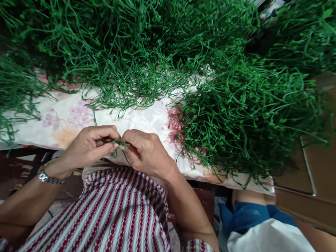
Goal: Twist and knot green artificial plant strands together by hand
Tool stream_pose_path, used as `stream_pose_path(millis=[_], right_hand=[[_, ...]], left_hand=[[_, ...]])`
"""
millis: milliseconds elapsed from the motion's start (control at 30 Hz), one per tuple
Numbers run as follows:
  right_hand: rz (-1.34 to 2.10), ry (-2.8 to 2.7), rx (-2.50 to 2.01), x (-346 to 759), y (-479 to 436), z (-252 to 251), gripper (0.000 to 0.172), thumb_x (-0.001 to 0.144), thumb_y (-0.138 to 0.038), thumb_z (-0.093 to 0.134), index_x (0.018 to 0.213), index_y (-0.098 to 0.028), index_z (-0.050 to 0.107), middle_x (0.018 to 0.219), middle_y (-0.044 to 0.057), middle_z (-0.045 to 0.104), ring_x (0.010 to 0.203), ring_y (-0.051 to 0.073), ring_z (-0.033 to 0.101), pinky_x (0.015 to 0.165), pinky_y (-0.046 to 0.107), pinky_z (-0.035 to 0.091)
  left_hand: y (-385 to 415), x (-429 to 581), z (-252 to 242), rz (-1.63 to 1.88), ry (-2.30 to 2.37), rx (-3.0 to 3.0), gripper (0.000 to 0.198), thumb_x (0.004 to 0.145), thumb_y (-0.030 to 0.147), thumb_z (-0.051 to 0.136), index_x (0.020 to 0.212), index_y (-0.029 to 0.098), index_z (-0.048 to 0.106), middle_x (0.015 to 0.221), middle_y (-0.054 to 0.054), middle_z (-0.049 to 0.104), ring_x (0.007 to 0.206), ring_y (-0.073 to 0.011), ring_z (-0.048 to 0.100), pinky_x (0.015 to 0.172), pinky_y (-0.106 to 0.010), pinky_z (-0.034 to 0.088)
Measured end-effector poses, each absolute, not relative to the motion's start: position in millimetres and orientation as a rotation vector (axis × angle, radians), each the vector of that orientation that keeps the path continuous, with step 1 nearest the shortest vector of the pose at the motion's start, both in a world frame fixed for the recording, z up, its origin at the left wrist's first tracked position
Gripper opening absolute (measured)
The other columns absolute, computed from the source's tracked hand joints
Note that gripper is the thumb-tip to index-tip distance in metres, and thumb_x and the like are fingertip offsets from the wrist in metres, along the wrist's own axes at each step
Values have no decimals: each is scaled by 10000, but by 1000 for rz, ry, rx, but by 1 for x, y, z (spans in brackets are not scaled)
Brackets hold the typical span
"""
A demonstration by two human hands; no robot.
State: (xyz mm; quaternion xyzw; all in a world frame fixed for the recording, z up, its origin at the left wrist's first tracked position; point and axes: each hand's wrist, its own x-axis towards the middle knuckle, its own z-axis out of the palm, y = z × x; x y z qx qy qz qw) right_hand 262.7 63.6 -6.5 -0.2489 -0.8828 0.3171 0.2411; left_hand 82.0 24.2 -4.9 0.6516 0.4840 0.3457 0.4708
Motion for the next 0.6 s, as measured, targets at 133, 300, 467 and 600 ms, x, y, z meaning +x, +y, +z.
stream_pose_path(millis=[133,300,467,600], right_hand=[[1082,-2557,-536,268,70,-2,117,827,-148,438,720,-164,482,631,-21,465,576,82,424,552,203,311],[1452,-2581,-260,271,76,5,141,821,-125,459,690,-149,507,596,-42,449,531,47,405,532,166,310],[1631,-2584,-73,268,80,11,139,816,-107,469,704,-132,547,634,-16,515,564,51,438,552,163,340],[1772,-2548,11,270,82,13,145,833,-127,466,727,-126,566,658,3,541,588,59,468,574,164,371]], left_hand=[[24,80,2,809,1096,1795,176,681,10,469,579,150,506,535,45,430,509,-67,403,498,-188,300],[25,76,8,643,809,1902,229,684,-12,441,611,154,582,551,20,494,522,-80,457,526,-192,348],[28,76,12,574,611,1942,234,707,-6,444,632,152,599,566,-8,544,539,-97,506,545,-204,379],[29,71,16,549,539,1867,233,718,11,463,615,162,607,550,-18,567,524,-104,519,547,-215,399]])
